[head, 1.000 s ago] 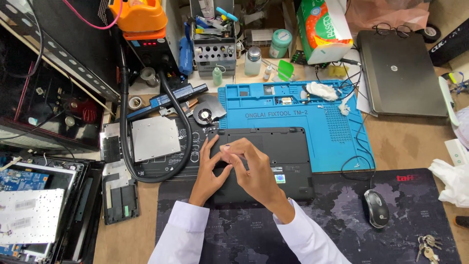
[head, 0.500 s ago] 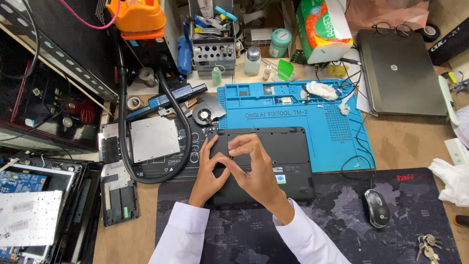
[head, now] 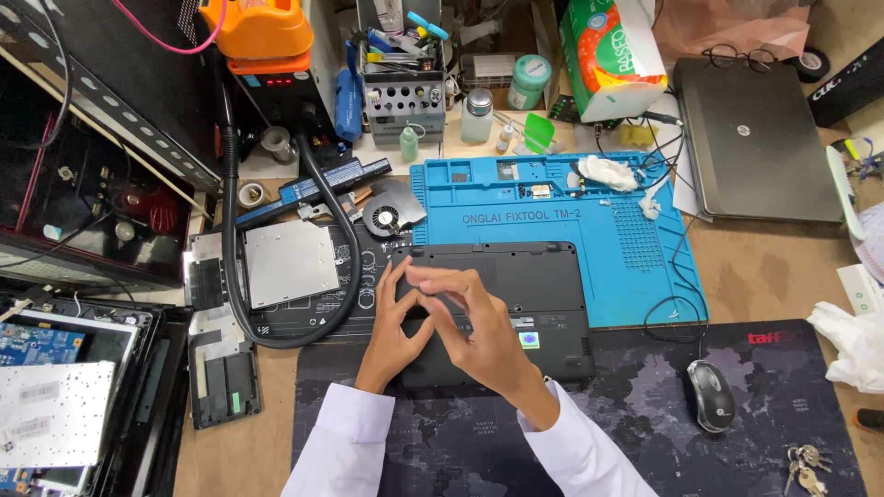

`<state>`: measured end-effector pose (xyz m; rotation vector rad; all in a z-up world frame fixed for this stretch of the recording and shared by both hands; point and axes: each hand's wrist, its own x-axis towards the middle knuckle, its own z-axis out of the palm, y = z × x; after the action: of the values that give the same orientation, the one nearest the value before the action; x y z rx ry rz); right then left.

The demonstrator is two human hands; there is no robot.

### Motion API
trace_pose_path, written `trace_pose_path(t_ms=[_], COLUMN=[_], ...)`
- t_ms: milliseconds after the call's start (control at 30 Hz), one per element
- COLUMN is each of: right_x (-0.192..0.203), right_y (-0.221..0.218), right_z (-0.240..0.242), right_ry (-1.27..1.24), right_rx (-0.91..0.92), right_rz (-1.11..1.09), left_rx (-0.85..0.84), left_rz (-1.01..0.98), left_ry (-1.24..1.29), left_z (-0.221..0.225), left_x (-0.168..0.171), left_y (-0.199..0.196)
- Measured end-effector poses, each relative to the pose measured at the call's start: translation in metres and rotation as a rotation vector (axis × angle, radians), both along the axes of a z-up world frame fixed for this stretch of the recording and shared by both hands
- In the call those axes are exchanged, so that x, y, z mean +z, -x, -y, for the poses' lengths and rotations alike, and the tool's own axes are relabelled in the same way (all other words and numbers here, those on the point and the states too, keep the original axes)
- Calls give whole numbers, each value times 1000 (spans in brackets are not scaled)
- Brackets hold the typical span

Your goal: Disassembling and reassembling a laptop to access and check internal components like the motherboard and screen.

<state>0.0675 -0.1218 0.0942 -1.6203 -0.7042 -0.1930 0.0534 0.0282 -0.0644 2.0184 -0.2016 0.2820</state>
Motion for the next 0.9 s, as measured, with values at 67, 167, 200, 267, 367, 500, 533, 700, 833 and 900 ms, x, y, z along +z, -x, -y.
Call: trace_pose_path(t_ms=[67,167,200,267,367,500,533,700,833,900], right_x=[-18,-21,-18,-7,-22,-16,-13,-32,-16,-21], right_y=[-6,-7,-6,-4,-9,-7,-6,-13,-10,-13], right_z=[6,8,8,7,11,10,11,14,12,10], right_ry=[42,36,-13,-21,18,-3,-2,66,19,73], right_rx=[-49,-53,-7,5,-31,-1,-1,-13,92,28], right_rz=[75,70,-8,0,45,0,-1,71,18,167], left_rx=[0,-4,-7,-9,-8,-1,-1,-14,-14,-26], left_rz=[-2,-8,-10,-8,-10,-33,-34,-35,-24,-41], left_ry=[-3,-6,-7,-17,-29,3,3,1,-9,29], left_z=[-1,0,1,-1,-1,2,3,1,1,1], left_x=[-1,3,6,-1,3,12,14,14,7,8], left_y=[-1,0,1,1,1,1,2,2,1,2])
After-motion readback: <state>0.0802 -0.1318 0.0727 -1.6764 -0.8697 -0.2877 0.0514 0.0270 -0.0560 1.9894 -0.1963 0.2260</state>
